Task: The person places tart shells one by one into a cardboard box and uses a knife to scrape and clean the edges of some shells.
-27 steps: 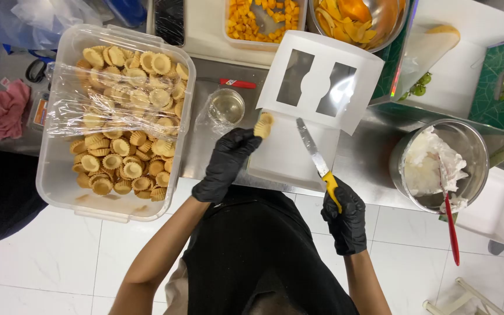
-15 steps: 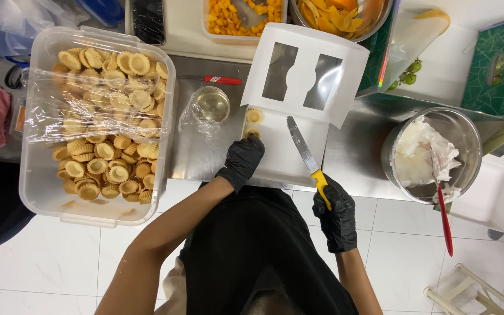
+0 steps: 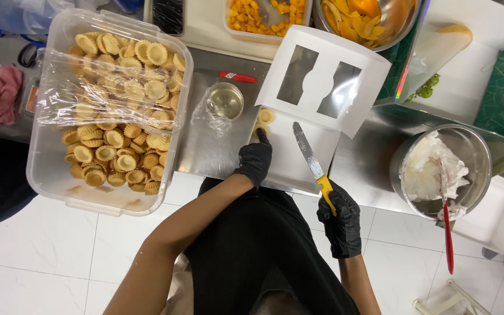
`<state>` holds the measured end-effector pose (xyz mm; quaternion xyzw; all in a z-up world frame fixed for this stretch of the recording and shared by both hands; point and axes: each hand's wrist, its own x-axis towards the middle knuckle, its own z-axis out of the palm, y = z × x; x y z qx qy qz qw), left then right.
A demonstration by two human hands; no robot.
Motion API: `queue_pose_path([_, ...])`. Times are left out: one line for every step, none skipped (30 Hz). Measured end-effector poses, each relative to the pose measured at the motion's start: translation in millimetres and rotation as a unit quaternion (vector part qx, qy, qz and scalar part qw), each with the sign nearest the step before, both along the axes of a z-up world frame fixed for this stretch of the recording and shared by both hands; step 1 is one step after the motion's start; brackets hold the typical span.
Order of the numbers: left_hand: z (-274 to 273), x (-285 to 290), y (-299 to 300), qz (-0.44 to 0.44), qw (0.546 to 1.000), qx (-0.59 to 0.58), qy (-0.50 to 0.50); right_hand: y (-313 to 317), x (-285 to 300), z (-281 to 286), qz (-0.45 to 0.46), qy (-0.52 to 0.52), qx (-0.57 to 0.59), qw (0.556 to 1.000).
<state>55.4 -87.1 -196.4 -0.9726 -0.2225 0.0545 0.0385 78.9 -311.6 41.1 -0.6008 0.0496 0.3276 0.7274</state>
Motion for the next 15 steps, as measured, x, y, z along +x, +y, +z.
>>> queue_pose_path([0.5,1.5,-2.2,0.005,1.000,0.001,0.000,-0.3,-0.2,1.0,0.005,0.000,0.001,1.000])
queue_pose_path([0.8,0.9,-0.9,0.016,0.999,-0.035,0.013,2.1,0.1,0.8,0.008,0.000,0.006,1.000])
queue_pose_path([1.3,-0.7,1.3,0.027,0.997,-0.072,0.024,5.2,-0.5,0.9,0.011,-0.001,0.011,1.000])
queue_pose_path([10.6,-2.2,5.3,0.041,0.997,-0.067,0.025,8.0,-0.9,0.1,0.024,0.002,0.015,1.000])
queue_pose_path([19.8,-4.0,9.6,0.038,0.993,-0.111,0.030,11.0,-1.6,-0.7,0.031,-0.004,0.016,0.999])
queue_pose_path([28.8,-4.3,12.3,0.036,0.987,-0.156,0.032,12.9,-1.7,-1.2,0.037,-0.012,0.015,0.999])
queue_pose_path([49.4,-11.5,19.1,0.048,0.987,-0.153,0.031,16.8,-2.9,-2.4,0.050,-0.011,0.019,0.999])
queue_pose_path([70.2,-16.9,24.0,0.011,0.988,-0.145,0.046,19.4,-3.4,-2.9,0.061,-0.019,0.003,0.998])
queue_pose_path([90.9,-21.7,28.5,-0.025,0.988,-0.138,0.062,21.9,-3.1,-3.4,0.073,-0.027,-0.013,0.997])
queue_pose_path([127.9,-36.2,38.2,-0.016,0.989,-0.137,0.060,30.4,-3.7,5.7,0.082,-0.027,-0.011,0.996])
queue_pose_path([164.7,-50.4,46.9,-0.004,0.966,-0.257,-0.002,38.6,-4.0,14.7,0.082,-0.028,-0.012,0.996])
queue_pose_path([201.5,-64.6,54.5,0.005,0.926,-0.371,-0.066,45.9,-5.2,23.8,0.080,-0.029,-0.013,0.996])
queue_pose_path([215.9,-87.7,68.0,0.012,0.927,-0.370,-0.069,51.1,-2.8,23.9,0.088,-0.030,-0.011,0.996])
queue_pose_path([230.4,-109.9,80.0,0.077,0.898,-0.364,-0.233,55.2,-0.3,25.1,0.083,-0.026,-0.048,0.995])
queue_pose_path([244.7,-131.9,91.4,0.141,0.842,-0.347,-0.389,59.2,2.7,26.1,0.079,-0.022,-0.084,0.993])
